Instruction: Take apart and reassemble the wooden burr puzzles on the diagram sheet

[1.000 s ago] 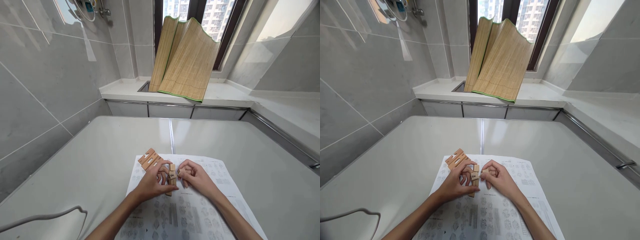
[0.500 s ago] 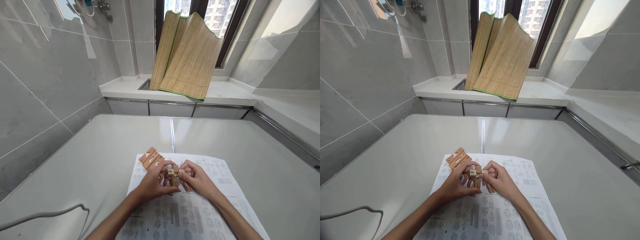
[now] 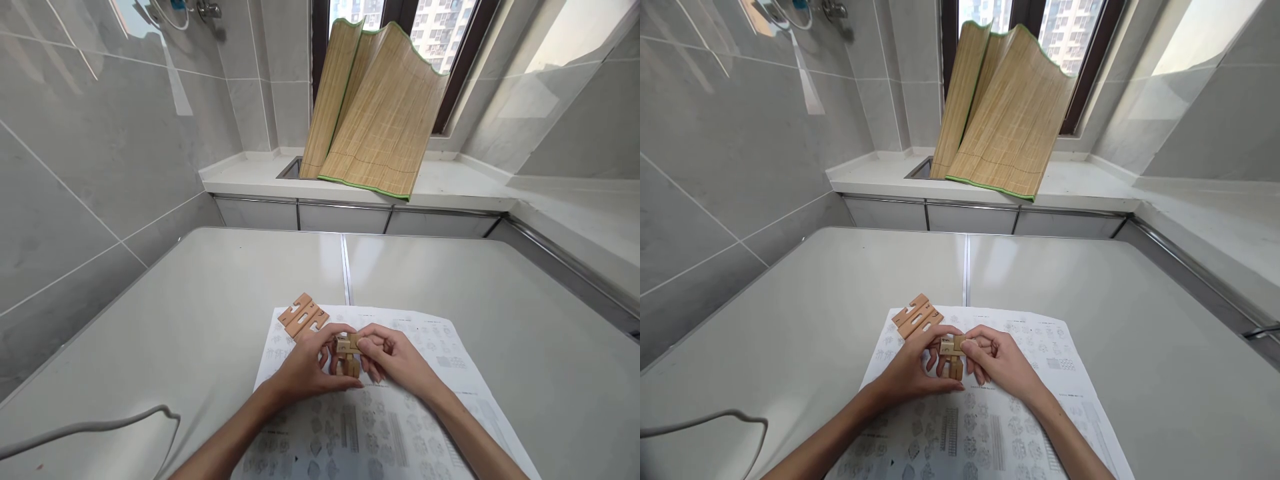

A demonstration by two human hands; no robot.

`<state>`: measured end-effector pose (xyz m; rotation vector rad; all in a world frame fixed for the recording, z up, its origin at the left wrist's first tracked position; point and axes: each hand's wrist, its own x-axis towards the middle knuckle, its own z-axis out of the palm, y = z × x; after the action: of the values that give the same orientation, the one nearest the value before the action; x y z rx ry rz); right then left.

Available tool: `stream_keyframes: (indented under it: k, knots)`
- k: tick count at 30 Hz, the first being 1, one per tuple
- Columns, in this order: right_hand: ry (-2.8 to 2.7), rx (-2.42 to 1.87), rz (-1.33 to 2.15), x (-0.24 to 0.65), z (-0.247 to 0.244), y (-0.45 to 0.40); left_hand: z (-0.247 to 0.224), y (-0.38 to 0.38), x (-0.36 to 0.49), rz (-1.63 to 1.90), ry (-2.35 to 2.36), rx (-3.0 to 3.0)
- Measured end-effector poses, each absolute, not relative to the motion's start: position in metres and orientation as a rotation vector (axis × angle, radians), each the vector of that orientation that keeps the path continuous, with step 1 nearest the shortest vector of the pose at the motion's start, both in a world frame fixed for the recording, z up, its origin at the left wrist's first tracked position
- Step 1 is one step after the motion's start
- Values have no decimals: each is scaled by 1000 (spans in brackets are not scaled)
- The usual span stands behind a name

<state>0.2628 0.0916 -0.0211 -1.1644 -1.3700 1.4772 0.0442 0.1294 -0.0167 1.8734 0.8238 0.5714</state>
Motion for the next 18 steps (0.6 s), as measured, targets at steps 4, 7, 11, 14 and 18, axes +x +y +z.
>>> stream_keyframes:
  k: [4, 7, 11, 14, 18]
  knots:
    - [-1398, -1151, 1484, 262, -22, 91, -17, 129, 43, 557, 784, 1817]
    - [-1409, -1145, 1479, 262, -23, 91, -17, 129, 43, 555, 775, 1817]
    - [-1386, -1169, 1445, 261, -23, 91, -16, 130, 43, 545, 773, 1813]
    - [-1365, -1200, 1429, 261, -24, 91, -15, 130, 44, 540, 777, 1794]
    - [-1346, -1204, 1429, 261, -26, 92, -13, 130, 46, 569, 771, 1706]
